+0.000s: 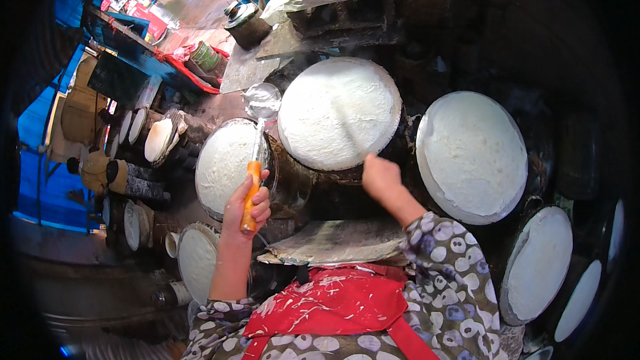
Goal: The person prepares thin crepes by spreading batter onto multiple circular hot plates using a ladle and then lifting the cooked crepes off using a thin stick.
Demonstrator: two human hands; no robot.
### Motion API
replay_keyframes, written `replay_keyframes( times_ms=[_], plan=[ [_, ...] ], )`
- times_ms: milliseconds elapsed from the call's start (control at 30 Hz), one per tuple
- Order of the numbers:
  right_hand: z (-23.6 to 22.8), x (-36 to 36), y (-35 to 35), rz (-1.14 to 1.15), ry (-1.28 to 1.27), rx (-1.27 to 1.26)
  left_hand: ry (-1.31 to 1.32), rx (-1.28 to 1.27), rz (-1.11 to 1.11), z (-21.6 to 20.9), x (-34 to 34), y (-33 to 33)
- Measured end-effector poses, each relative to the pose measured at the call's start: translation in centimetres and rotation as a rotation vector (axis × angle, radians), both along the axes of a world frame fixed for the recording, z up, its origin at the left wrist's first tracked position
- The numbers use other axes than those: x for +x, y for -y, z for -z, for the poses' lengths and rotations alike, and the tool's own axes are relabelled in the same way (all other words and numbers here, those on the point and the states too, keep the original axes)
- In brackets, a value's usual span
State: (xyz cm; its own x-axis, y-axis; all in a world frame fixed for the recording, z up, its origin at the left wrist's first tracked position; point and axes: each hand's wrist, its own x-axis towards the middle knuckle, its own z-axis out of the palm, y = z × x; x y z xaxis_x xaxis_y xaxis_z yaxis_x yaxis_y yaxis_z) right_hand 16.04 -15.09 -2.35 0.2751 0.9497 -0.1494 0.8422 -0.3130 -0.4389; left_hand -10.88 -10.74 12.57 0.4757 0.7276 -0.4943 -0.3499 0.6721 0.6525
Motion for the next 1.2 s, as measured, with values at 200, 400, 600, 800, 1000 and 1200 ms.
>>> replay_keyframes(
  times_ms=[200,400,600,800,1000,1200],
  plan=[
    [-2.0,-0.7,1.4,0.002,-0.076,0.06,0.367,-0.212,0.003,-1.4,-3.1,0.7],
    [-2.5,-3.5,5.6,-0.327,-0.038,-0.121,0.427,-0.282,0.044,-1.3,-4.5,2.0],
    [0.4,-3.7,11.1,0.107,0.001,0.019,0.436,-0.301,0.132,-1.5,-5.8,3.8],
    [-1.1,-7.4,17.9,0.355,-0.122,0.047,0.371,-0.254,0.27,-2.1,-7.2,5.1],
    [0.2,-9.5,28.8,0.672,-0.177,0.289,-0.248,0.432,0.573,0.8,-5.3,8.1],
    [-1.0,-12.5,35.9,0.88,-0.063,0.21,0.422,-0.508,0.718,2.6,-2.8,9.0]
  ],
)
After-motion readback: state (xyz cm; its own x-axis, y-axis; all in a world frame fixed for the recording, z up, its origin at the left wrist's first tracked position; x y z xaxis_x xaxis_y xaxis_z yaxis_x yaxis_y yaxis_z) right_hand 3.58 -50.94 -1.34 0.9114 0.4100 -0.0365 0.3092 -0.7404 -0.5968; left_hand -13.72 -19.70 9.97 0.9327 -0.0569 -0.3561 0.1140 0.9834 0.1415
